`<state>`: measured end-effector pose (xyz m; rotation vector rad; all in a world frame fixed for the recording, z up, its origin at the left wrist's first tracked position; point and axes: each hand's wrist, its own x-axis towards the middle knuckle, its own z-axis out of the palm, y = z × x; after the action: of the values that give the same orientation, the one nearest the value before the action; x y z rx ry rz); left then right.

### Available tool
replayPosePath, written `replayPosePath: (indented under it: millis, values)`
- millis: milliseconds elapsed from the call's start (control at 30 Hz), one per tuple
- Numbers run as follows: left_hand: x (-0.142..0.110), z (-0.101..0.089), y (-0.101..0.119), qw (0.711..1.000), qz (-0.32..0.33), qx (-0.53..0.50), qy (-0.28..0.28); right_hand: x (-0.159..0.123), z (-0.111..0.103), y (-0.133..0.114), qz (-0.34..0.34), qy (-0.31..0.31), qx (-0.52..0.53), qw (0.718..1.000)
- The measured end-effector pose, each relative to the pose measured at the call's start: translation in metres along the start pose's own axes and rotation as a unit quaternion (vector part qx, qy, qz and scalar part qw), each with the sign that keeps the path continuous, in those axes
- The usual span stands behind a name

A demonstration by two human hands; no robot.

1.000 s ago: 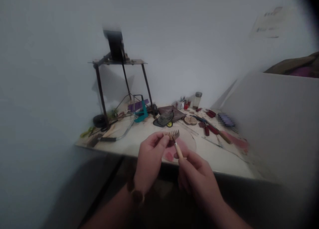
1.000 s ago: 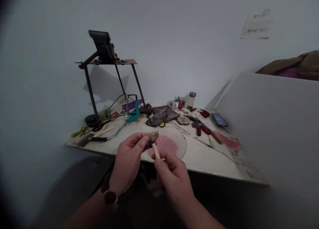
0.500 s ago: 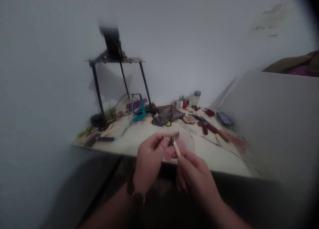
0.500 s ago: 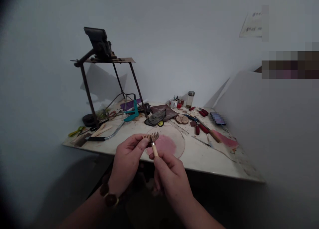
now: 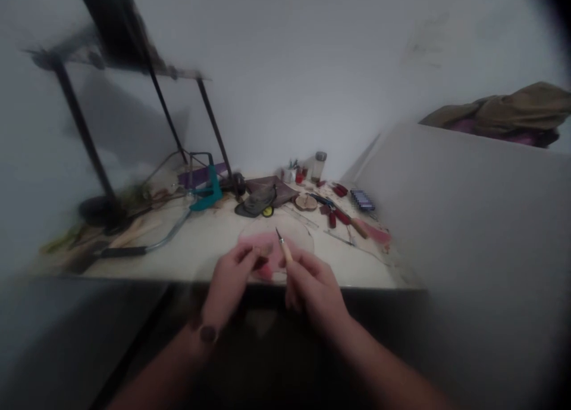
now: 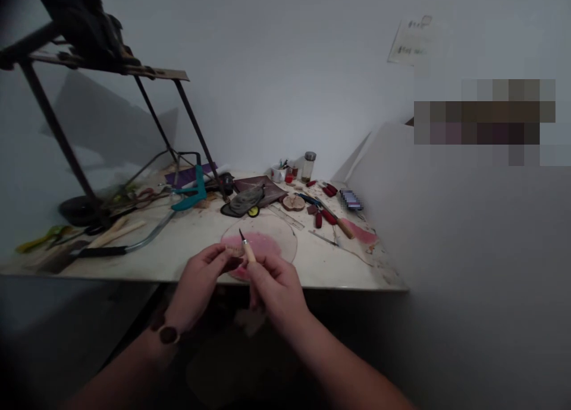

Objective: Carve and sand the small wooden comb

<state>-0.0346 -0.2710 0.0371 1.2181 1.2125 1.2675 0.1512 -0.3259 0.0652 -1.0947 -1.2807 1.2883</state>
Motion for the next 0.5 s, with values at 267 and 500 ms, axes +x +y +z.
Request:
replayPosePath:
  millis: [267, 500]
  values:
    - [0.024, -0.022, -0.027, 0.992, -0.08, -0.087, 0.034, 0.113, -0.145, 0.048, 0.068, 0.114, -0.505, 0.853]
    - [0.035, -0.017, -0.042, 0.993, -0.099, -0.063, 0.03, 0.19, -0.187, 0.052, 0.109, 0.092, -0.605, 0.783]
